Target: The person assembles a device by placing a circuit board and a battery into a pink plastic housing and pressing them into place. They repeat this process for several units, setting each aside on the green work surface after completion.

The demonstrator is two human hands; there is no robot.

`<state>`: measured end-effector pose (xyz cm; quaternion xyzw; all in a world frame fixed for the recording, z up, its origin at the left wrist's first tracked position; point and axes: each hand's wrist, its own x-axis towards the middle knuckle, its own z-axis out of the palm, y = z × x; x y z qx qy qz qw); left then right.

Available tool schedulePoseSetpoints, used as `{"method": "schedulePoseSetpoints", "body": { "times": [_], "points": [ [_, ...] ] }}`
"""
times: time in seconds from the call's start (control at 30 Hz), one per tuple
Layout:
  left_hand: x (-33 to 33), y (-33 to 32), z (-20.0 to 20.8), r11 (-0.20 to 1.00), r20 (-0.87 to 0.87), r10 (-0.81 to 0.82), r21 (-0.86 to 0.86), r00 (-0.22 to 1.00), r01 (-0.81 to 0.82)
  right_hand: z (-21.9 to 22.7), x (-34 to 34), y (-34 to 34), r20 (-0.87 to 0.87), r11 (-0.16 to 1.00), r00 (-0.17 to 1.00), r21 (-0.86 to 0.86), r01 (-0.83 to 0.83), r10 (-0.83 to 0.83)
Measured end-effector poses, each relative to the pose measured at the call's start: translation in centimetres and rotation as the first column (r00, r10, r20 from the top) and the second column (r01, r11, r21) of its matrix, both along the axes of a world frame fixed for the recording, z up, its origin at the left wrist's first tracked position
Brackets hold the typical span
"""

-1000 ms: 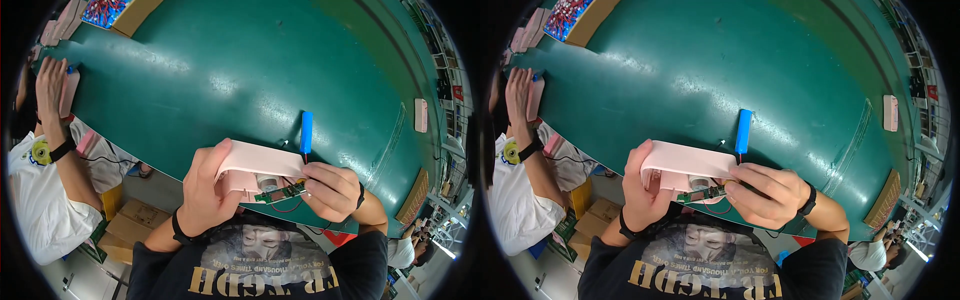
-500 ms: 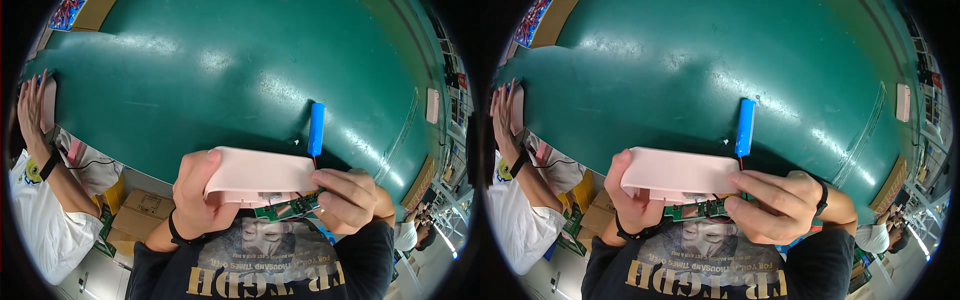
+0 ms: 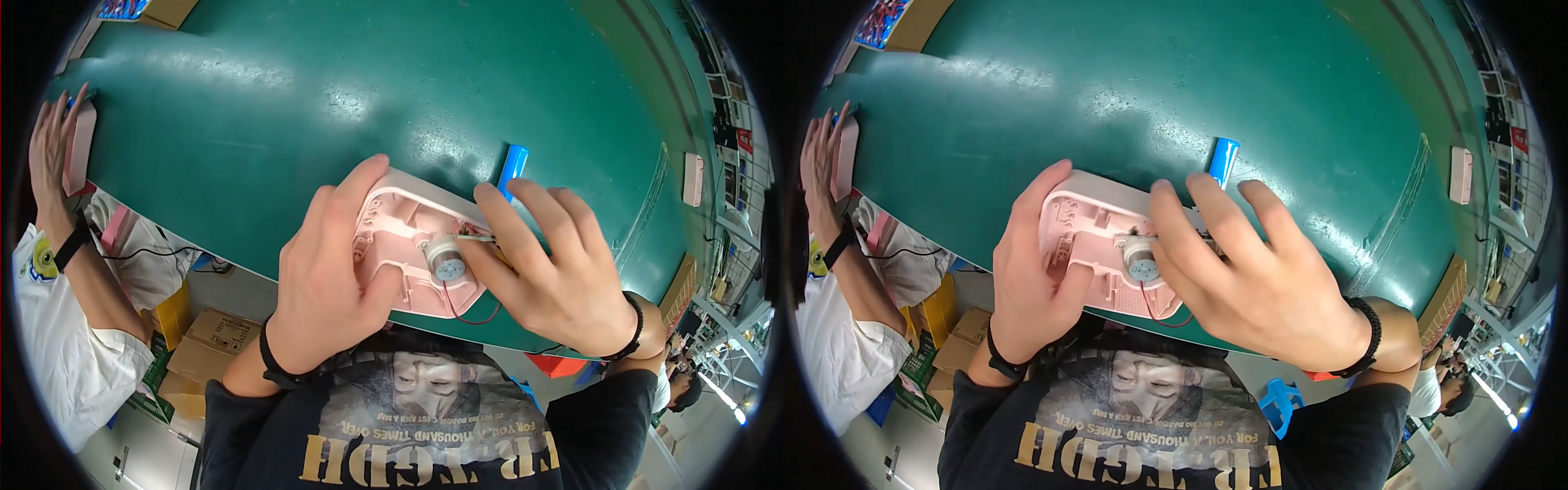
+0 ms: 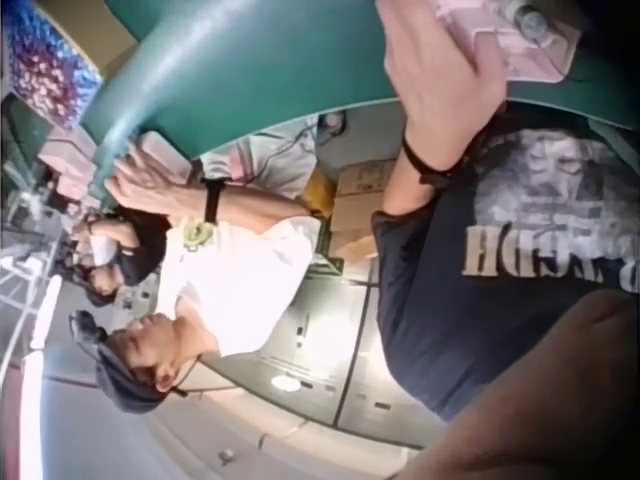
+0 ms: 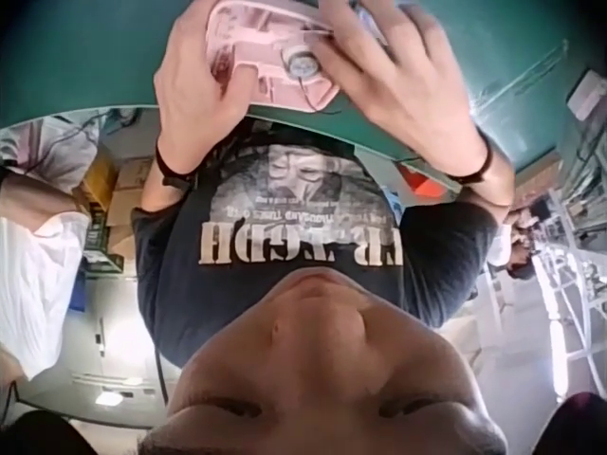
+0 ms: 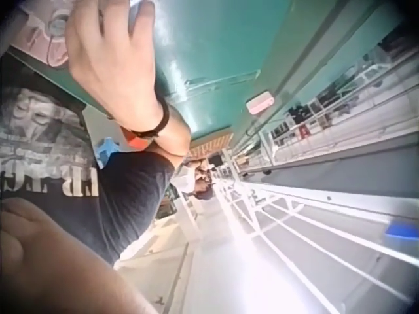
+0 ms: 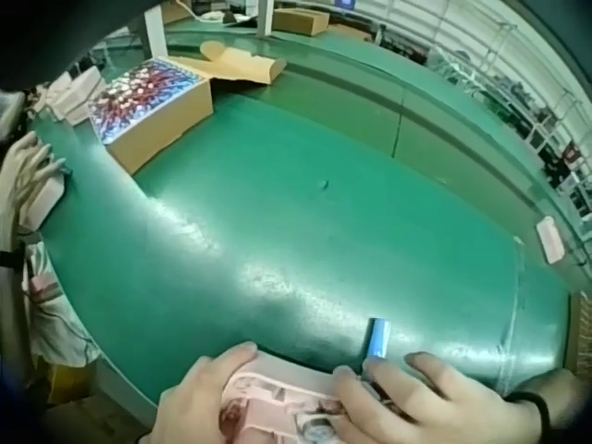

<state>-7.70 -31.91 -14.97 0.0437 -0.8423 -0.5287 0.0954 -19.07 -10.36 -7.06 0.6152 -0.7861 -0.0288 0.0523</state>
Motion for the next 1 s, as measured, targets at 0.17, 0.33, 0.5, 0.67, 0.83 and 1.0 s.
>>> {"method": "schedulePoseSetpoints", "body": {
  "times": [0.17,0.33,0.5,0.67,0.83,1.0],
  "points": [
    [-0.1,0.2,0.0,0.998,-0.014,-0.009,-0.059,1.000,0.008,0.5,0.1,-0.6,0.047,0.998,0.997,0.027,-0.057,0.056],
    [0.4,0.3,-0.7,0.998,-0.076,0.012,-0.068,0.997,-0.017,0.6,0.9,-1.2,0.215,0.999,0.976,0.026,0.022,-0.027],
    [0.8,0.7,-1.1,0.998,-0.165,0.040,-0.048,0.985,-0.049,0.5,2.0,-1.3,0.202,0.998,0.977,0.013,0.063,-0.065],
    [1.1,0.9,-1.1,0.998,-0.154,0.050,-0.033,0.987,-0.055,0.6,2.1,-1.5,0.153,0.996,0.985,0.052,0.078,-0.085],
    [0.8,0.6,-0.9,0.998,-0.166,0.056,-0.026,0.985,-0.061,1.7,1.7,-1.8,0.169,0.994,0.983,0.096,0.048,-0.064],
    [0.8,0.3,-0.2,0.998,-0.061,0.020,-0.063,0.998,-0.024,3.1,0.4,-1.7,0.255,0.985,0.966,0.173,-0.010,-0.035]
  ]
}}
